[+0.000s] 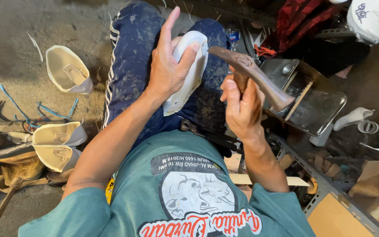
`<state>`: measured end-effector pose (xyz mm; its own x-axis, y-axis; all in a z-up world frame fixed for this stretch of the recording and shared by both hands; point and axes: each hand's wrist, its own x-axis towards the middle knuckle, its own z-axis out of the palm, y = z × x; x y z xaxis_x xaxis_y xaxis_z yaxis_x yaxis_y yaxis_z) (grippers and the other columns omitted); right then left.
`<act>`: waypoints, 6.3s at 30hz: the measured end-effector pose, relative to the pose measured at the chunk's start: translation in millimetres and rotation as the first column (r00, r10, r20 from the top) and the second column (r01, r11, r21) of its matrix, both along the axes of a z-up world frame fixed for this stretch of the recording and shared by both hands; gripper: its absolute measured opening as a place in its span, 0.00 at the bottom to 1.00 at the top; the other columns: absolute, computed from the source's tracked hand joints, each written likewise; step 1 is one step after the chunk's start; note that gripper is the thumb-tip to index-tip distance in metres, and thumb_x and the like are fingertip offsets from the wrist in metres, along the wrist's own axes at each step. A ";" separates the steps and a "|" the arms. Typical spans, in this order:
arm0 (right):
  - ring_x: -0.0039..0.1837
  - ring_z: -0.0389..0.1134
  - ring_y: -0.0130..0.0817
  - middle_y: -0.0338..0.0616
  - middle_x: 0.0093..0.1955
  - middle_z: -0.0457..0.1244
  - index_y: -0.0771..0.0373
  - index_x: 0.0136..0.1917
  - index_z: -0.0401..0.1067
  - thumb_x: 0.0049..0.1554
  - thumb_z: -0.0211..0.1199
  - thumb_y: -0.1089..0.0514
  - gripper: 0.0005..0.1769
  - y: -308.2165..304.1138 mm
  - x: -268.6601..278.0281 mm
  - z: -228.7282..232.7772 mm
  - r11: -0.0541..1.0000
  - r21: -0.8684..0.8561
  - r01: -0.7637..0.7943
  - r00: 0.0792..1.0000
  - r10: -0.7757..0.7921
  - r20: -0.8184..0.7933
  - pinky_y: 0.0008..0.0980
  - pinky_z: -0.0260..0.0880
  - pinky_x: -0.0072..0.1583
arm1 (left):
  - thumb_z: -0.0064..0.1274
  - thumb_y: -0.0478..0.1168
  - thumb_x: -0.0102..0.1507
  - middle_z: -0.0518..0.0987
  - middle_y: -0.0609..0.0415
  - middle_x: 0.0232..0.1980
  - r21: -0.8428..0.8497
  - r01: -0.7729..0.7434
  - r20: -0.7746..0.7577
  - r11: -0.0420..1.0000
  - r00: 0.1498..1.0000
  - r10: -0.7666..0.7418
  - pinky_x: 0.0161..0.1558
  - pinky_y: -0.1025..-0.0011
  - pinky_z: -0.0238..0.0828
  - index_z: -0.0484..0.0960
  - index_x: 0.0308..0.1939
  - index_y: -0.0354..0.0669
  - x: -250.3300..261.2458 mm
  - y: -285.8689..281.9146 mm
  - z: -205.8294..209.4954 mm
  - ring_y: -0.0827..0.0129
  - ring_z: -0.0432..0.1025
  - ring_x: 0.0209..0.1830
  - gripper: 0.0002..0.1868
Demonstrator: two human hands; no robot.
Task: The person uses pliers and a hammer to remove and adjust parts of a white shoe. They repeatedly pry at the sole and heel area, then inspect the shoe by turning it over and pressing the sole.
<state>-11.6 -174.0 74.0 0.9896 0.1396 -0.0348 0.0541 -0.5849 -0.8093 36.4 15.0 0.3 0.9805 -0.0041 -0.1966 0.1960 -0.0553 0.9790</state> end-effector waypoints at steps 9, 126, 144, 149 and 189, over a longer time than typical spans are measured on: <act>0.50 0.68 0.55 0.62 0.52 0.61 0.78 0.61 0.63 0.69 0.52 0.55 0.20 22.4 7.5 -17.5 0.963 -0.266 -0.042 0.938 0.130 0.322 0.48 0.71 0.53 | 0.52 0.52 0.71 0.85 0.62 0.41 0.033 -0.016 0.035 0.999 0.999 0.015 0.43 0.74 0.71 0.51 0.79 0.61 -5.5 -1.3 -1.2 0.74 0.72 0.32 0.36; 0.29 0.68 0.46 0.42 0.26 0.62 0.58 0.49 0.75 0.64 0.63 0.50 0.09 -31.9 7.3 61.5 0.863 -0.447 -0.235 0.928 0.336 0.161 0.36 0.69 0.36 | 0.63 0.58 0.59 0.80 0.55 0.34 0.664 -0.225 0.577 0.713 0.760 -0.298 0.43 0.66 0.68 0.82 0.42 0.45 -44.6 -38.2 -12.3 0.64 0.79 0.34 0.21; 0.33 0.70 0.48 0.44 0.33 0.65 0.59 0.56 0.77 0.69 0.60 0.56 0.08 -58.6 38.9 67.5 0.823 -0.523 -0.223 0.890 0.391 0.236 0.38 0.68 0.38 | 0.63 0.56 0.61 0.80 0.52 0.29 0.615 -0.053 0.443 0.787 0.849 -0.289 0.43 0.64 0.67 0.83 0.37 0.43 -30.3 -28.0 0.4 0.58 0.79 0.32 0.20; 0.31 0.69 0.48 0.44 0.27 0.61 0.57 0.52 0.75 0.66 0.59 0.48 0.12 -57.5 35.8 60.4 0.849 -0.447 -0.280 0.909 0.384 0.160 0.39 0.68 0.36 | 0.60 0.61 0.59 0.79 0.58 0.30 0.643 0.053 0.359 0.764 0.861 -0.361 0.46 0.66 0.67 0.81 0.39 0.52 -31.7 -28.7 -19.3 0.63 0.79 0.34 0.20; 0.36 0.69 0.54 0.55 0.34 0.66 0.68 0.46 0.75 0.65 0.63 0.61 0.08 -64.4 25.9 52.4 0.968 -0.198 -0.154 0.974 0.183 0.134 0.41 0.69 0.39 | 0.68 0.54 0.56 0.82 0.57 0.34 0.596 -0.059 0.492 0.801 0.815 -0.306 0.44 0.68 0.68 0.85 0.43 0.47 -44.9 -30.1 -0.1 0.64 0.80 0.34 0.20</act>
<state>14.3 -238.4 126.4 0.9480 0.3101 0.0714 0.2774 -0.6956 -0.6627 -8.4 -15.1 0.2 0.9130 -0.2019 0.3546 -0.4007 -0.6080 0.6854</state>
